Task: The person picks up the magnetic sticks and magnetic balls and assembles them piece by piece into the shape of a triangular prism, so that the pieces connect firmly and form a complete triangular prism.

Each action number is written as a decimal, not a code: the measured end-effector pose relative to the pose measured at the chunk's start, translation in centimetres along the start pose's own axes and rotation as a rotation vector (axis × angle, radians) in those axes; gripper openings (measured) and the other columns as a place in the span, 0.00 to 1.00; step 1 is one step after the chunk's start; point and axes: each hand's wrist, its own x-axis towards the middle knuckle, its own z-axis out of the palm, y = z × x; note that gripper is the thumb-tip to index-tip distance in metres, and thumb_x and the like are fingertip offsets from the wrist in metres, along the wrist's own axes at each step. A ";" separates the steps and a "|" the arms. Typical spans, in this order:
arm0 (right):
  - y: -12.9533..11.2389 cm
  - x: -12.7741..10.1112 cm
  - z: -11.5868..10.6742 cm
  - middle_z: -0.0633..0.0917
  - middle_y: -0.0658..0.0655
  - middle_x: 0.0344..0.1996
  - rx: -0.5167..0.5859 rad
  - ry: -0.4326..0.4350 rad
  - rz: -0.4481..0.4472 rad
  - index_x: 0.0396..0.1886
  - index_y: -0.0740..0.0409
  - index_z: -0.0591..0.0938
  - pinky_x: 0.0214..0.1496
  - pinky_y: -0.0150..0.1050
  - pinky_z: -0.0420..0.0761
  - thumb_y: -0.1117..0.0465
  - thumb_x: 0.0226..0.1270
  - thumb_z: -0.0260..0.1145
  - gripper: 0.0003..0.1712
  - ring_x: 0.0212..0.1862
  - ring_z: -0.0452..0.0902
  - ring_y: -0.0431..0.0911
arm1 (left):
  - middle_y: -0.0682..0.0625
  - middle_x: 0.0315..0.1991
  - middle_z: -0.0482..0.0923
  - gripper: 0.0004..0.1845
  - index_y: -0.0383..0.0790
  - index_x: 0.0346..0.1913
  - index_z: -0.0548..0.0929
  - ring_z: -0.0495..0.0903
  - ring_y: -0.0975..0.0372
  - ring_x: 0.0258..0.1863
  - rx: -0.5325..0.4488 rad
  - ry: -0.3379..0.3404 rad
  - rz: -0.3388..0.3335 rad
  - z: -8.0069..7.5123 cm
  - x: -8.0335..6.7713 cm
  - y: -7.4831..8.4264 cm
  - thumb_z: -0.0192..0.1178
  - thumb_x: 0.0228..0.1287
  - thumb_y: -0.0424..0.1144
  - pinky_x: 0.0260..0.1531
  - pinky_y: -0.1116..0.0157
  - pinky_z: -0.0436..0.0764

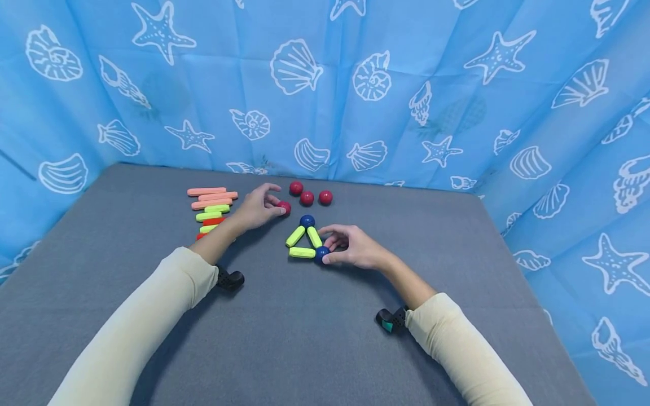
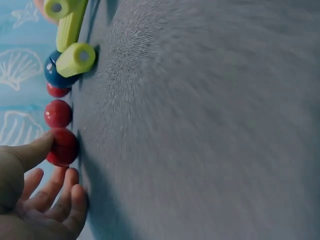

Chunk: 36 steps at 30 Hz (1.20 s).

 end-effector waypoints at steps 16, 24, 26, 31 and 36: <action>-0.1 -0.1 0.0 0.83 0.59 0.45 -0.015 0.001 0.003 0.66 0.64 0.73 0.54 0.43 0.77 0.63 0.62 0.72 0.33 0.48 0.78 0.51 | 0.45 0.51 0.80 0.33 0.37 0.69 0.67 0.82 0.56 0.45 0.046 -0.313 0.160 -1.9 -6.1 -0.7 0.68 0.63 0.33 0.51 0.58 0.81; -0.1 0.0 0.1 0.83 0.59 0.44 -0.017 0.002 0.000 0.66 0.64 0.73 0.53 0.44 0.77 0.63 0.62 0.73 0.33 0.47 0.78 0.51 | 0.49 0.51 0.81 0.33 0.38 0.69 0.68 0.81 0.59 0.45 0.014 -0.377 0.183 -1.1 -7.6 -0.2 0.68 0.63 0.33 0.50 0.58 0.80; 0.0 0.0 0.1 0.83 0.59 0.44 -0.014 0.001 0.000 0.66 0.64 0.73 0.53 0.43 0.78 0.63 0.62 0.73 0.33 0.47 0.78 0.51 | 0.49 0.51 0.81 0.33 0.38 0.69 0.68 0.81 0.59 0.45 0.006 -0.378 0.182 -1.0 -7.7 -0.2 0.68 0.62 0.32 0.50 0.57 0.80; -0.1 0.1 0.1 0.83 0.59 0.44 -0.014 -0.003 0.008 0.67 0.63 0.73 0.53 0.43 0.78 0.63 0.62 0.73 0.34 0.47 0.78 0.51 | 0.49 0.51 0.81 0.33 0.39 0.69 0.68 0.81 0.59 0.45 -0.006 -0.378 0.182 -0.9 -7.8 -0.3 0.68 0.62 0.32 0.52 0.57 0.80; -0.4 0.2 0.1 0.82 0.59 0.44 -0.019 -0.005 0.015 0.67 0.63 0.73 0.52 0.44 0.78 0.62 0.61 0.74 0.35 0.47 0.78 0.51 | 0.48 0.51 0.81 0.33 0.37 0.69 0.68 0.81 0.58 0.46 -0.025 -0.383 0.195 -0.9 -7.7 -0.4 0.68 0.62 0.31 0.52 0.57 0.80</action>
